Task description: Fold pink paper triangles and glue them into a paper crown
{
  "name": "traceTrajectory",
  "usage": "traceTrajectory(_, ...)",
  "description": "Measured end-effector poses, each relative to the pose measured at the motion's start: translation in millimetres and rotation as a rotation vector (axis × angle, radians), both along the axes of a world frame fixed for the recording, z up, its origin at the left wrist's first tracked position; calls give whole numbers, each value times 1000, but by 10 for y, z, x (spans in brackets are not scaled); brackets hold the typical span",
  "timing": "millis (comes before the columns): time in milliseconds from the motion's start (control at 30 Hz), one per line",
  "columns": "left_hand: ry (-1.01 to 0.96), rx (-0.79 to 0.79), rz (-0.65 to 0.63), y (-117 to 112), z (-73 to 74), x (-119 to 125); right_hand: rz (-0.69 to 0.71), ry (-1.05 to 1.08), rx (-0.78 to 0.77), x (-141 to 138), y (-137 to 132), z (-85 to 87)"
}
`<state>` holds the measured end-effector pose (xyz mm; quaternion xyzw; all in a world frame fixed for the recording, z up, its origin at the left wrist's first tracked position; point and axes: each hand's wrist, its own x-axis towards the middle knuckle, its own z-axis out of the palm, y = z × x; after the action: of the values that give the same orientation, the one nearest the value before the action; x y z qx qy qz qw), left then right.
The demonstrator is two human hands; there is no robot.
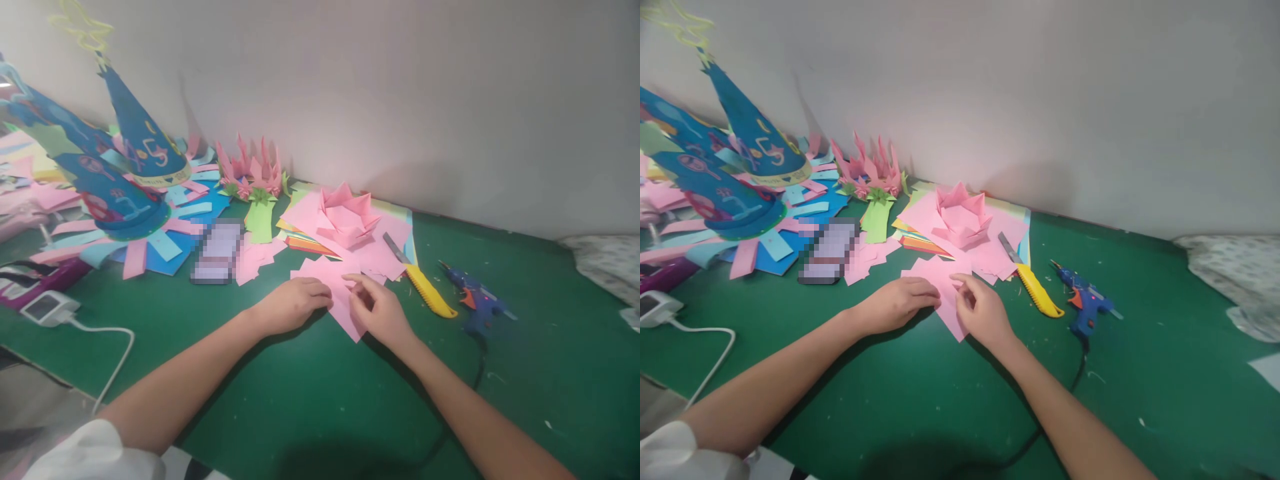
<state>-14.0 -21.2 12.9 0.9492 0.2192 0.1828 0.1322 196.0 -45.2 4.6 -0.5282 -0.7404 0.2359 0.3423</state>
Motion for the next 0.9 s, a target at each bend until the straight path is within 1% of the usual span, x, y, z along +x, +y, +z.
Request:
traceTrajectory(133, -22, -17, -33, 18, 32, -18, -5, -114, 5, 8, 38, 26)
traceTrajectory(200, -28, -22, -36, 27, 54, -29, -12, -112, 10, 2, 71, 26)
traceTrajectory(300, -26, -19, -16, 39, 69, -45, 14, -98, 26, -16, 120, 6)
traceTrajectory(533, -26, -9, 1, 63, 34, -54, 93, -89, 68, -48, 138, -30)
traceTrajectory(700, -33, -20, 1, 60, 48, -48, 161, -185, 191, -47, 127, -15)
traceTrajectory(900, -44, -18, 13, 57, 36, -35, 183, -292, 290, -9, 141, -42)
